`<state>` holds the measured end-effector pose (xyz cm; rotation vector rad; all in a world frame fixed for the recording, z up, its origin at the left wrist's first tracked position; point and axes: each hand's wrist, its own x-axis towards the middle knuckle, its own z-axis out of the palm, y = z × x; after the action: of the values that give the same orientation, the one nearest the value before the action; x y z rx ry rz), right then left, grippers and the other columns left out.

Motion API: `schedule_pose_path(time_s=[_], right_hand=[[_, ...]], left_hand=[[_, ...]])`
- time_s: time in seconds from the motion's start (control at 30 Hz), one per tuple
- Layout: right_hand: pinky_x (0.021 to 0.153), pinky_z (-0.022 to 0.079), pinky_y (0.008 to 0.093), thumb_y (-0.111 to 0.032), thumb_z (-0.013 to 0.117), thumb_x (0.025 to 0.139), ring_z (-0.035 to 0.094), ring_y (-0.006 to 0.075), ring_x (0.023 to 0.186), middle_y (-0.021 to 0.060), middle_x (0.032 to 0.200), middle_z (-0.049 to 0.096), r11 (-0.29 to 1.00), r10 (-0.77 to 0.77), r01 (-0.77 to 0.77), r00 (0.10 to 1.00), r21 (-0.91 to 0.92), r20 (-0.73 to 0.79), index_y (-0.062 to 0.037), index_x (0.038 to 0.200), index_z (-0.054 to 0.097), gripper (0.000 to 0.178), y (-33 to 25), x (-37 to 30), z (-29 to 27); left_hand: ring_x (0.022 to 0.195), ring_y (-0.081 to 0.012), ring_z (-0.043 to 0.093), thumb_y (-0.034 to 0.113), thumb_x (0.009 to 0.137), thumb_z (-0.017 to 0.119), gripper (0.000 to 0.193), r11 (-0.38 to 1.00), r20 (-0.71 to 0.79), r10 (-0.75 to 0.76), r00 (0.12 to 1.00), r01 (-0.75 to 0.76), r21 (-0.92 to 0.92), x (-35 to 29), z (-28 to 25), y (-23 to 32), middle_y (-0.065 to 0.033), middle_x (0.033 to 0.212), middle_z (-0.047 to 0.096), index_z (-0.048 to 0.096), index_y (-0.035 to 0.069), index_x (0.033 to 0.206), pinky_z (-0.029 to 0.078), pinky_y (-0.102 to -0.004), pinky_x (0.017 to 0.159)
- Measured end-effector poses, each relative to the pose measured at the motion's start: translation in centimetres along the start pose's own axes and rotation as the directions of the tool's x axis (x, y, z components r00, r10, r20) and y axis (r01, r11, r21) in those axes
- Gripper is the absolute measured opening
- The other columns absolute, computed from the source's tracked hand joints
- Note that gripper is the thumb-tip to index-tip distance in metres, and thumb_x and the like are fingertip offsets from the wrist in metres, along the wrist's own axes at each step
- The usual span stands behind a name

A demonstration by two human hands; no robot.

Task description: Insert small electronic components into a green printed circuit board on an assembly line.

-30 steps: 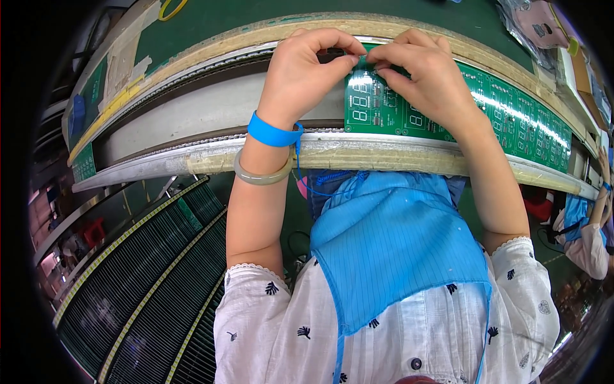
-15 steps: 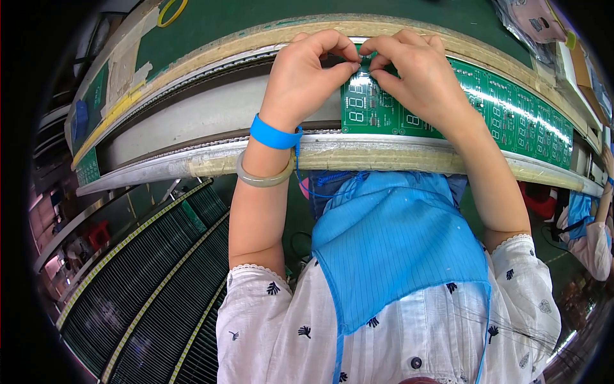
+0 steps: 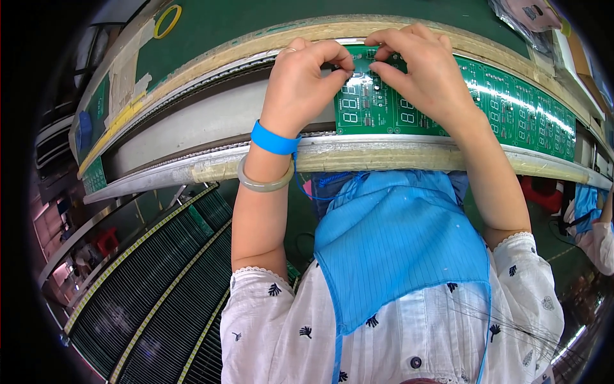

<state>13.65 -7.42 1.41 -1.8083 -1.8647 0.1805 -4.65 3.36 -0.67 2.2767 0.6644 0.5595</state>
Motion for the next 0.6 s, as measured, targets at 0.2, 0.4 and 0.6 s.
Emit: schedule_pose_path(time_s=[0.2, 0.4, 0.6], right_hand=[[0.087, 0.04, 0.0378, -0.017, 0.073, 0.082, 0.059, 0.0208, 0.098, -0.0016, 0.09, 0.07, 1.0, 0.005, -0.005, 1.0, 0.012, -0.013, -0.0132, 0.113, 0.067, 0.032, 0.0, 0.0, 0.0], [0.087, 0.04, 0.0383, -0.019, 0.073, 0.082, 0.059, 0.0208, 0.099, -0.0014, 0.091, 0.07, 1.0, 0.004, -0.004, 0.999, 0.001, -0.033, -0.0131, 0.114, 0.067, 0.032, 0.3, -0.1, 0.1], [0.086, 0.042, 0.0378, -0.019, 0.072, 0.083, 0.06, 0.0212, 0.098, -0.0008, 0.091, 0.071, 1.0, 0.021, -0.021, 0.999, -0.003, -0.038, -0.0133, 0.112, 0.068, 0.031, 0.3, 0.1, -0.7]], left_hand=[[0.077, -0.0239, 0.057, 0.006, 0.071, 0.069, 0.01, 0.998, -0.069, 0.035, 0.997, -0.038, -0.046, -0.1, 0.4, -0.3, -0.0017, 0.077, 0.07, 0.071, 0.01, 0.08, 0.045, -0.0358, 0.079], [0.085, -0.0178, 0.06, 0.001, 0.076, 0.072, 0.01, 0.998, -0.009, 0.035, 0.999, -0.034, 0.058, -0.2, 0.1, 0.4, -0.0029, 0.083, 0.072, 0.071, 0.004, 0.085, 0.051, -0.03, 0.077], [0.082, -0.0228, 0.058, 0.003, 0.072, 0.072, 0.013, 0.972, -0.036, 0.125, 0.991, -0.115, 0.204, -0.3, 0.2, 0.8, -0.0034, 0.081, 0.071, 0.071, 0.007, 0.084, 0.047, -0.0349, 0.077]])
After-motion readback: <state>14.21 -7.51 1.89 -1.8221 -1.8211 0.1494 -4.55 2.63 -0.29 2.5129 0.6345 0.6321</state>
